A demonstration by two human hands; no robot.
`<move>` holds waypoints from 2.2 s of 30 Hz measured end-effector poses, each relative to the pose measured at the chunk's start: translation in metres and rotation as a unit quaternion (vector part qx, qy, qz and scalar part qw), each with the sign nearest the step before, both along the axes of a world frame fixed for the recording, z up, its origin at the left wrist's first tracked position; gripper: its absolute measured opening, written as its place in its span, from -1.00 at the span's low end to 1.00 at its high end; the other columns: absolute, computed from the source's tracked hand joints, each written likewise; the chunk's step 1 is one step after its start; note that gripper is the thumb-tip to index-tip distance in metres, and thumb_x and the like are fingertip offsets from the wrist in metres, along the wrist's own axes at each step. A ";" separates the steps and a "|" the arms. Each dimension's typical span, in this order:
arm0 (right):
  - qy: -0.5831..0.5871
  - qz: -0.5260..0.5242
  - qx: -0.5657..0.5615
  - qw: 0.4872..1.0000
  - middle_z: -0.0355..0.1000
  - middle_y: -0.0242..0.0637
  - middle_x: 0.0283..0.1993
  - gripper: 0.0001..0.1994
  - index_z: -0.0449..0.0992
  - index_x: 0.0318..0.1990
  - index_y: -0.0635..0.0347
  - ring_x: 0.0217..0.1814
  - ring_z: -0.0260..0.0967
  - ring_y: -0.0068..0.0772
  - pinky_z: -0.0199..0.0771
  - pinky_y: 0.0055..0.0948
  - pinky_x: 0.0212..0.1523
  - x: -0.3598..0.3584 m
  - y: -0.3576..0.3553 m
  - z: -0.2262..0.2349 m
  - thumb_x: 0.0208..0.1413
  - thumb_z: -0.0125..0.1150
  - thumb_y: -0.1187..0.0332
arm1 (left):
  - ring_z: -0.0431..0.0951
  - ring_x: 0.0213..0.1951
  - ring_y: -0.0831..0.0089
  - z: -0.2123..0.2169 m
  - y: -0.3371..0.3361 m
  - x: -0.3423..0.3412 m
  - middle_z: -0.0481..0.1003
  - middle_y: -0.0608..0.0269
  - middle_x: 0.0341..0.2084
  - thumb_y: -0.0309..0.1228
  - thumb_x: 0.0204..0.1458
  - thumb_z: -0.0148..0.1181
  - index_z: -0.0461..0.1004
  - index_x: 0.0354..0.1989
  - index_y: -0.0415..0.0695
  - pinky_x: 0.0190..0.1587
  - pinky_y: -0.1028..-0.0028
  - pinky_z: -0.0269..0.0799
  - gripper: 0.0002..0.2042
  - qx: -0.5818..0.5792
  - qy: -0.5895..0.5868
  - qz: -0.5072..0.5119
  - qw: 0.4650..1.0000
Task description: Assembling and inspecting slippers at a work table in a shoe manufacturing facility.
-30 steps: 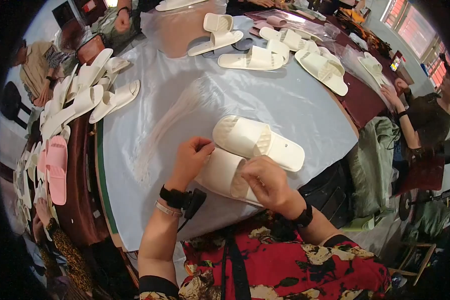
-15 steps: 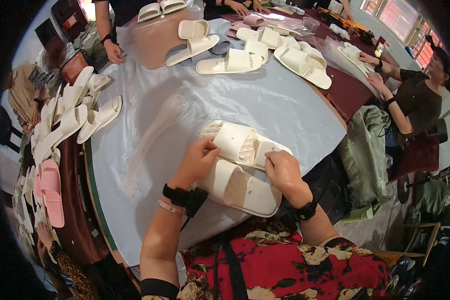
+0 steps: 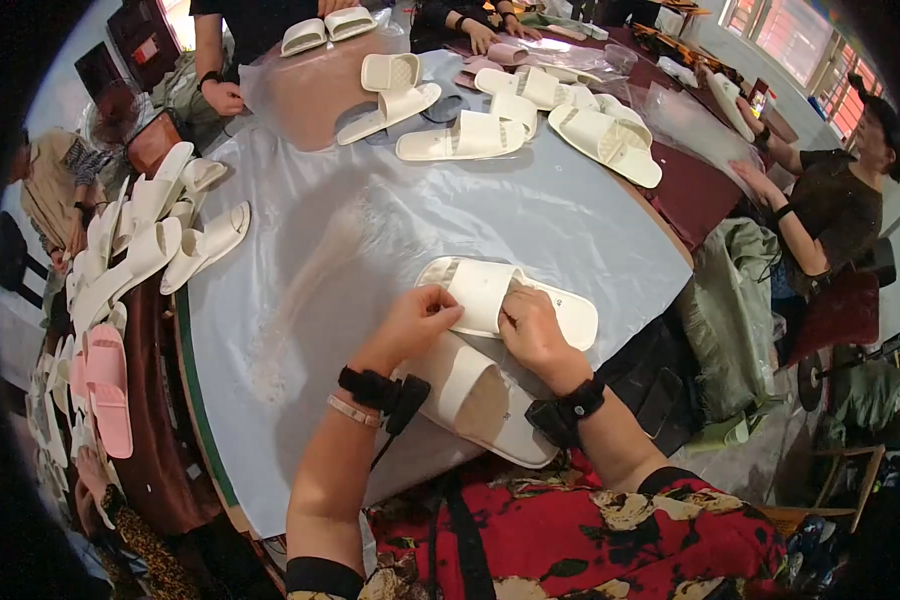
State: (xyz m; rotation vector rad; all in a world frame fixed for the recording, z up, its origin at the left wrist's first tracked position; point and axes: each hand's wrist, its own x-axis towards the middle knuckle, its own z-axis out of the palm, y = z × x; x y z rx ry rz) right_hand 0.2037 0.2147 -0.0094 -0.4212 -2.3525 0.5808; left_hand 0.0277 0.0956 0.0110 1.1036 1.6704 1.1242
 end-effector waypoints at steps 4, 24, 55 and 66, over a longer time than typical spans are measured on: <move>0.009 0.045 -0.066 0.997 0.38 0.00 -0.53 -0.93 0.42 -0.62 0.30 -0.37 0.35 0.06 0.31 -0.09 -0.34 -0.009 0.011 -0.010 -0.19 0.11 0.51 | 0.35 -0.43 0.68 -0.002 0.010 -0.015 0.41 0.47 -0.49 -0.32 0.08 0.20 0.47 -0.34 -0.16 -0.37 0.64 0.30 -0.84 -0.006 -0.109 -0.005 0.994; 0.032 0.082 -0.069 0.994 0.39 0.01 -0.53 -0.96 0.45 -0.61 0.30 -0.43 0.36 0.07 0.36 -0.09 -0.39 -0.020 0.025 -0.026 -0.26 0.11 0.52 | 0.38 -0.43 0.67 -0.007 0.018 -0.016 0.44 0.47 -0.49 -0.32 0.06 0.24 0.49 -0.36 -0.12 -0.34 0.61 0.33 -0.85 -0.048 -0.138 -0.017 0.989; 0.027 0.095 -0.064 0.993 0.37 0.01 -0.54 -0.92 0.41 -0.58 0.32 -0.43 0.31 0.10 0.29 -0.06 -0.37 -0.012 0.018 -0.004 -0.15 0.07 0.50 | 0.36 -0.46 0.68 -0.001 0.011 -0.019 0.43 0.48 -0.53 -0.34 0.04 0.23 0.50 -0.37 -0.13 -0.41 0.62 0.30 -0.87 -0.051 -0.053 -0.019 0.997; 0.032 0.099 -0.077 0.992 0.37 -0.01 -0.52 -0.95 0.41 -0.56 0.35 -0.36 0.30 0.07 0.29 -0.09 -0.32 -0.014 0.016 -0.016 -0.17 0.06 0.54 | 0.47 -0.43 0.57 -0.011 -0.015 -0.014 0.51 0.31 -0.53 -0.46 -0.06 0.27 0.52 -0.43 -0.26 -0.33 0.52 0.41 -0.88 0.022 0.057 0.081 0.995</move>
